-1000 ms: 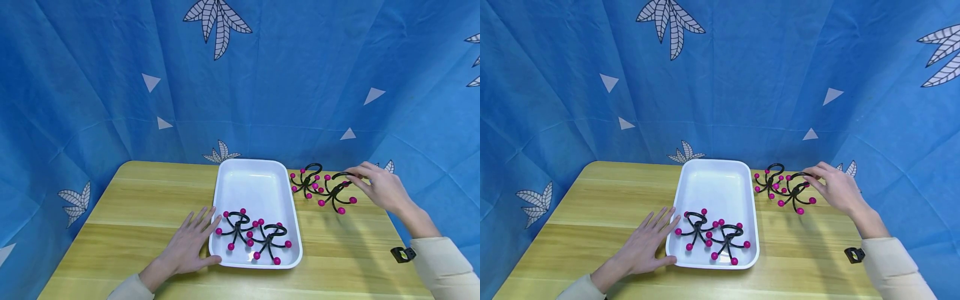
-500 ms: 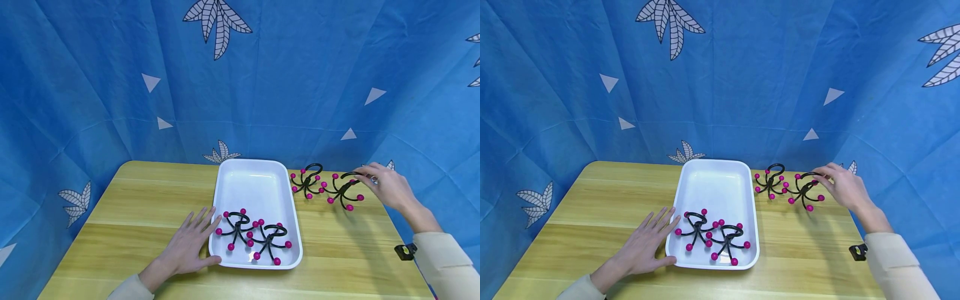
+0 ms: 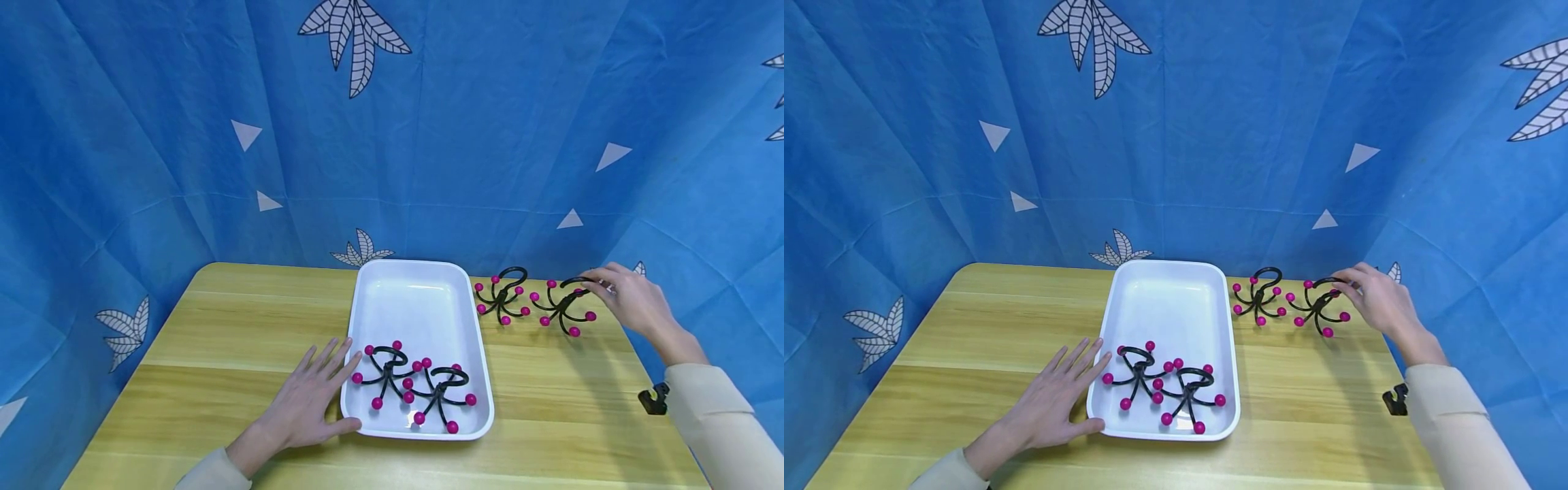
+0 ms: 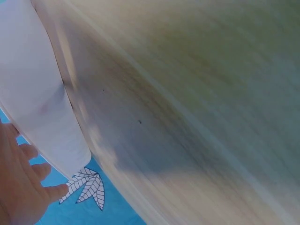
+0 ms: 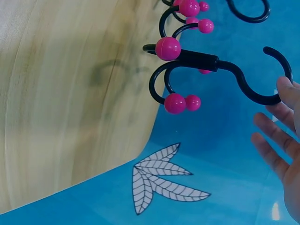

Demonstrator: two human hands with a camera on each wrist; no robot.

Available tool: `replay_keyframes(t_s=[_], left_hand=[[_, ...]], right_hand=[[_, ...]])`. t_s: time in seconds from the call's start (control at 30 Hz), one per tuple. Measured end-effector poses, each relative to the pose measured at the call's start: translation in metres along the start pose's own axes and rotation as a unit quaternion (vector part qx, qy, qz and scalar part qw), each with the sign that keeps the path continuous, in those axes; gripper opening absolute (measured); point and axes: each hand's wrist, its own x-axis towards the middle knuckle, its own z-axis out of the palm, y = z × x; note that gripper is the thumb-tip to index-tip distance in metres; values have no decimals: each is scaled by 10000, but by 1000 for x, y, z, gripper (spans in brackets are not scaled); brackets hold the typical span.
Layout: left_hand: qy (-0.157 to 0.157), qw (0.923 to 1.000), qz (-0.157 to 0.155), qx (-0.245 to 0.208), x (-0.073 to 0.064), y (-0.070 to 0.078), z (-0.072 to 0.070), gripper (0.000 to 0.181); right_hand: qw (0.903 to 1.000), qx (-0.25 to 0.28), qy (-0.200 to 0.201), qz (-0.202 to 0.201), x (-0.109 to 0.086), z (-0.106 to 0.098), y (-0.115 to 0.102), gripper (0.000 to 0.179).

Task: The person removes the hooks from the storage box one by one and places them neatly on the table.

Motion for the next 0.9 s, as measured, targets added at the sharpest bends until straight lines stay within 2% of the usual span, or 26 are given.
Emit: replay_keyframes(t_s=[0.27, 0.53, 0.9], left_hand=[[-6, 10000, 20, 18, 1, 0, 2, 107], [114, 9999, 61, 56, 1, -1, 2, 107], [-46, 10000, -11, 21, 1, -1, 0, 106]], right_hand=[[9994, 29, -209, 262, 5, 9, 10, 22], [9995, 51, -168, 246, 12, 18, 16, 22], [9998, 14, -178, 122, 22, 26, 20, 21]])
